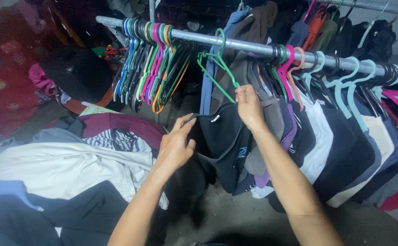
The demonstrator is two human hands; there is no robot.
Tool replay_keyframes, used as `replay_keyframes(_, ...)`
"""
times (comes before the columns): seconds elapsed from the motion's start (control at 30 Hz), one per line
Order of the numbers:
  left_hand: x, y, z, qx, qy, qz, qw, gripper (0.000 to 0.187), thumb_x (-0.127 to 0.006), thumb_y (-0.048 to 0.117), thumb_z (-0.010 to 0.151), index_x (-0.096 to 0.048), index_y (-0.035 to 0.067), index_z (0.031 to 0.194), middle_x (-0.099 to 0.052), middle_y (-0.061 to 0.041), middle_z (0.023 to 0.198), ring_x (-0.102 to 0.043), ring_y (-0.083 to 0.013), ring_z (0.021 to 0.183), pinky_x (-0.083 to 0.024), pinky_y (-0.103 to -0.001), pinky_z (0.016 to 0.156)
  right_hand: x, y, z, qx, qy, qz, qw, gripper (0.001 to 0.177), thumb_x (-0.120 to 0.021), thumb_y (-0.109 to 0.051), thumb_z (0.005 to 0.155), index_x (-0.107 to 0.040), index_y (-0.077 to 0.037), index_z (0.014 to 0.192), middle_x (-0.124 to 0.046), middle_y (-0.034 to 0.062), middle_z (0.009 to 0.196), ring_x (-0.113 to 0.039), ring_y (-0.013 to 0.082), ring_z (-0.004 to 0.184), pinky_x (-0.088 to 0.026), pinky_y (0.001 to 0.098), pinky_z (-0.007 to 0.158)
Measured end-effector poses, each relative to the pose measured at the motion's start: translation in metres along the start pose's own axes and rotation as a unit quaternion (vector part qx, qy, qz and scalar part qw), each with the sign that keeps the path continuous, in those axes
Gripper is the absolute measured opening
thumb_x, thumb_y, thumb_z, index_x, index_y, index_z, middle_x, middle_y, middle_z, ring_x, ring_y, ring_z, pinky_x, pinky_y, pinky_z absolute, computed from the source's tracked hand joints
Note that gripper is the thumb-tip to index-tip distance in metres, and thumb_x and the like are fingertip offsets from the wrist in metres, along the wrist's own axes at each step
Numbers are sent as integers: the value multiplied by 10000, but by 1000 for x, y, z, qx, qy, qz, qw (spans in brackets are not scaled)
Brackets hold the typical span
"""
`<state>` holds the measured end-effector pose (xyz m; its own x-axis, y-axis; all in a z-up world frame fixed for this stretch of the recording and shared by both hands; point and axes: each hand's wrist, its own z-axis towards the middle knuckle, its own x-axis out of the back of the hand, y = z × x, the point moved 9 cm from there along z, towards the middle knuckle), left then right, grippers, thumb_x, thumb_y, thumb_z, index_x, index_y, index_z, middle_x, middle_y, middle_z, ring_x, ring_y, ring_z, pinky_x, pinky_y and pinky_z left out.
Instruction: The person folds several garments and places them on hangers, then hangs them on a metal clothing rack. Items handled include a gray t-shirt, a black t-shirt, a black-and-white shirt, and a light blue patterned shirt. The person adjusts the shirts on the hangers and secures the blue shirt with a small tie.
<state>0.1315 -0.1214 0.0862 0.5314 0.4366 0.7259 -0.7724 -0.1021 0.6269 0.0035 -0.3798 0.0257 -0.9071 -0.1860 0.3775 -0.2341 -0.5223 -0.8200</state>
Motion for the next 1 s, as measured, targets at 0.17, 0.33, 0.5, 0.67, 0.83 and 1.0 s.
replay_keyframes(0.17,-2,-2,2,12,15,0,1000,576,-647,21,780,-579,76,1350,-536,-20,1467,-711,-298,817,-575,-415,794,10,-8,-20,-7,6,3,1000,297,-484,-313,1079,-601,-39,1084,-649,60,806,-649,184,763,-508,359,734)
replay_keyframes(0.33,2,-4,6,-42,40,47,997,583,-677,29,770,-600,83,1345,-552,-34,1455,-699,-346,960,-561,-447,843,60,-22,-54,83,56,-35,994,264,-541,-273,1117,-635,-32,1065,-649,93,838,-634,196,789,-505,373,738)
replay_keyframes(0.5,-8,-17,18,-52,-8,69,996,566,-683,39,776,-602,86,1334,-536,-38,1467,-695,-340,966,-549,-454,856,145,-8,-77,-42,52,136,988,218,-604,-243,1099,-658,-34,1127,-682,33,885,-718,143,787,-536,257,706)
replay_keyframes(0.67,-14,-35,30,-60,-44,88,993,582,-676,41,767,-602,88,1342,-533,-31,1472,-683,-342,1002,-550,-449,847,265,-1,-113,52,61,239,968,192,-626,-68,1188,-639,36,1026,-649,106,819,-630,146,665,-602,324,735)
replay_keyframes(0.83,-7,-46,29,-47,-39,93,994,577,-678,49,771,-605,92,1341,-545,-6,1466,-677,-333,1054,-546,-441,883,305,32,-132,-34,-118,200,972,414,-577,-107,1189,-638,45,809,-569,88,619,-561,127,491,-616,363,824)
replay_keyframes(1.0,3,-37,24,-60,-51,102,992,557,-681,49,779,-611,88,1331,-542,-10,1477,-663,-348,1085,-540,-448,892,262,-7,-149,3,-42,104,994,188,-653,-35,1069,-664,108,948,-659,145,722,-579,136,560,-485,272,569)
